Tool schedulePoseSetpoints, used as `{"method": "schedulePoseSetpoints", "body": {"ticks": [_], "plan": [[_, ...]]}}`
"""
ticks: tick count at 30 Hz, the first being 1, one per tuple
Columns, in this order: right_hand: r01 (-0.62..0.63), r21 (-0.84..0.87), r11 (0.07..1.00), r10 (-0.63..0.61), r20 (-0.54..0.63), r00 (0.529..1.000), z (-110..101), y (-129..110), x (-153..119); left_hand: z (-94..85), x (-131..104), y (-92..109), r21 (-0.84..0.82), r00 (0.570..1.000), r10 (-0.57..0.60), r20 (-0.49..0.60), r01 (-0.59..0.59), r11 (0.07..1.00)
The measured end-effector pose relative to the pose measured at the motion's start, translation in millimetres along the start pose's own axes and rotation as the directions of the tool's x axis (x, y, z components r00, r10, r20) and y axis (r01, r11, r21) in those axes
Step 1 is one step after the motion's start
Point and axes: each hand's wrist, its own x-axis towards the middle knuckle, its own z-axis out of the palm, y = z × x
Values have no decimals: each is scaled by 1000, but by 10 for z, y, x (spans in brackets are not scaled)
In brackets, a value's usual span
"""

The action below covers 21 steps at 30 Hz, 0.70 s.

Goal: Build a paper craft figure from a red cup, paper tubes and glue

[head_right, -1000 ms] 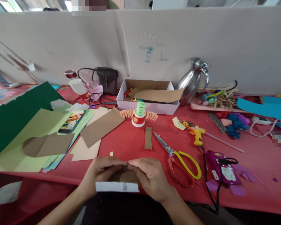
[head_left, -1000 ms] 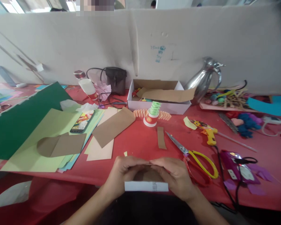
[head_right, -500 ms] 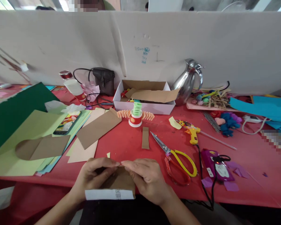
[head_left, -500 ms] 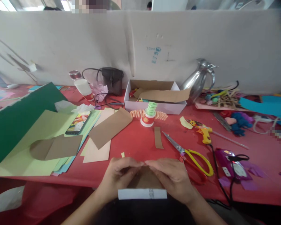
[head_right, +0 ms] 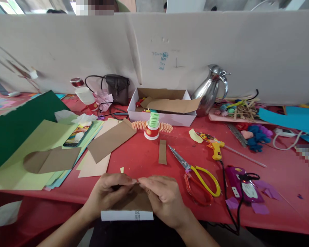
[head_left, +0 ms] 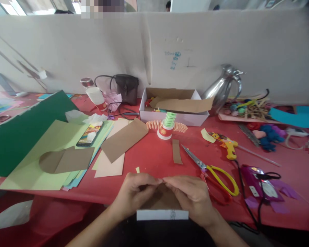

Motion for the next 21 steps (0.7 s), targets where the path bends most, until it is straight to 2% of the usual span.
{"method": "schedulePoseSetpoints", "body": {"ticks": [3, 5, 8, 10, 15, 19, 21], "plan": [[-36, 57, 998, 34, 34, 999, 11, 0, 29, 4, 22, -10, -38, 998, -62, -8, 61, 997], [-35, 44, 998, 34, 26, 999, 10, -8, 37, 22, 23, -15, -31, 999, -30, -17, 29, 999], [-42, 18, 999, 43, -58, 997, 6, -3, 27, 54, 14, -19, 27, 995, 95, -20, -95, 995], [-38, 34, 999, 41, -93, 995, -5, 12, 21, 60, 14, -18, 47, 990, 139, -9, -139, 989], [-117, 181, 977, 123, -23, 992, -47, 6, 48, 47, 24, -18, 7, 992, 126, 13, -127, 992], [-153, 187, 970, 170, -77, 982, -42, -37, 60, 59, 27, -23, 46, 987, 155, 30, -156, 987], [-229, 239, 943, 249, -53, 967, -33, -34, 58, 55, 43, -19, 61, 990, 135, 49, -138, 989]]}}
